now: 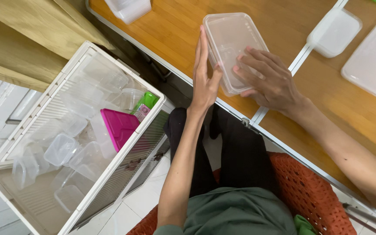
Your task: The person opens and closes several plastic food storage containers, including a green compartmentalized lunchbox, on a wooden table. They repeatedly press the lids to ensure a secure seal and place the containers into a white storage bin.
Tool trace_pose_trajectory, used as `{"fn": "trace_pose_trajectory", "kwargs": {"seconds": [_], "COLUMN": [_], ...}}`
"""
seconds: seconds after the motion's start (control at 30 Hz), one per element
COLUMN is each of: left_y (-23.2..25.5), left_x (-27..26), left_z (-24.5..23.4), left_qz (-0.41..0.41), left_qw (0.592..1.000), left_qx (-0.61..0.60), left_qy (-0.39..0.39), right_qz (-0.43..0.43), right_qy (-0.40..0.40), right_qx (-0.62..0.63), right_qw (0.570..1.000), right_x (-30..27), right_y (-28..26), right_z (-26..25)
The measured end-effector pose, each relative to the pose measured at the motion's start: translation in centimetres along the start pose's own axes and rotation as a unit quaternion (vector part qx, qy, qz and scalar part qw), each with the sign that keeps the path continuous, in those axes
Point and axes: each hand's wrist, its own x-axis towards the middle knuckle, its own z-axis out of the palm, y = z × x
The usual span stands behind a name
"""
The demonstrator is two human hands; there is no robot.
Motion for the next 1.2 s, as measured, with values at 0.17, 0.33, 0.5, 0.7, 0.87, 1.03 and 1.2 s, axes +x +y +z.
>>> {"fn": "trace_pose_trajectory", "kwargs": {"seconds": [0.17, 0.33, 0.5, 0.7, 0.87, 1.03, 1.2], "left_y": [0.2, 0.5, 1.4, 1.4, 1.2, 0.6, 0.2], "left_x": [-0.1, -0.2, 0.1, 0.0, -0.1, -0.1, 0.3], "left_z": [-0.3, -0.9, -0.9, 0.1, 0.2, 0.2, 0.2], "left_qz": [-0.003, 0.020, 0.015, 0.014, 0.006, -0.001, -0.015], "left_qw": [1.000, 1.000, 1.000, 0.999, 0.999, 0.999, 0.999], "left_qx": [-0.016, -0.012, 0.008, -0.006, -0.004, 0.012, 0.037], "left_qy": [-0.003, -0.006, 0.009, 0.038, 0.035, 0.033, 0.012], "right_qz": [0.014, 0.023, 0.033, 0.019, 0.023, 0.026, 0.088], "right_qy": [0.009, 0.000, -0.019, 0.020, 0.035, 0.029, 0.054], "right_qx": [-0.008, -0.005, 0.002, 0.010, 0.001, -0.008, 0.083], "right_qw": [1.000, 1.000, 0.999, 1.000, 0.999, 0.999, 0.991], "right_x": [0.0, 0.6, 1.1, 0.4, 0.2, 0.5, 1.1], "right_y": [-0.8, -1.6, -2.1, -2.5, -2.1, -1.9, -1.6], "right_z": [0.4, 0.2, -0.4, 0.2, 0.5, 0.2, -0.6]}}
